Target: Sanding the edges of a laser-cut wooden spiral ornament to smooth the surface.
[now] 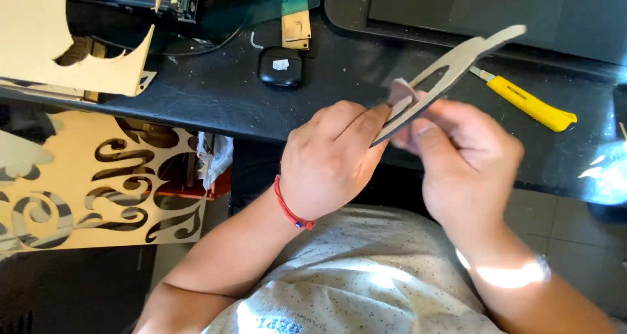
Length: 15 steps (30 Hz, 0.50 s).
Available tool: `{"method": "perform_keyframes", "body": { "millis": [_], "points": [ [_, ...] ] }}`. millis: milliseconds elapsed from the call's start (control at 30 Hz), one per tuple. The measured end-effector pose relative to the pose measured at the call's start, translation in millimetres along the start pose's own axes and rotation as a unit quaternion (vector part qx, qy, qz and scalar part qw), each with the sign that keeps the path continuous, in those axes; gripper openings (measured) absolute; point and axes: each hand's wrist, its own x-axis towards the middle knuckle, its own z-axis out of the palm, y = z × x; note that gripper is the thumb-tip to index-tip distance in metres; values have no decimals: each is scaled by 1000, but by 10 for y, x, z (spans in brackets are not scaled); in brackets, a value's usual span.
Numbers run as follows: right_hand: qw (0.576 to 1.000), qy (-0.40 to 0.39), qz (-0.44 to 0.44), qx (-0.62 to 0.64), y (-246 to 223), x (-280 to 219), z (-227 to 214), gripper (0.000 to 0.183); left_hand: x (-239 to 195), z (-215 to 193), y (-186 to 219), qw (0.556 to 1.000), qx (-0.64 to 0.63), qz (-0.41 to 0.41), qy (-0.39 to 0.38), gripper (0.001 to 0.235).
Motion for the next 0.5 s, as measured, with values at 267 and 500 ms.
{"method": "perform_keyframes", "body": {
  "millis": [267,500],
  "points": [
    [935,77,184,293,-16,-8,43,29,128,-46,66,999,11,-27,-26,27],
    [998,53,-23,30,-122,8,-2,13,164,-104,148,1000,-7,-16,-12,16]
  ]
}}
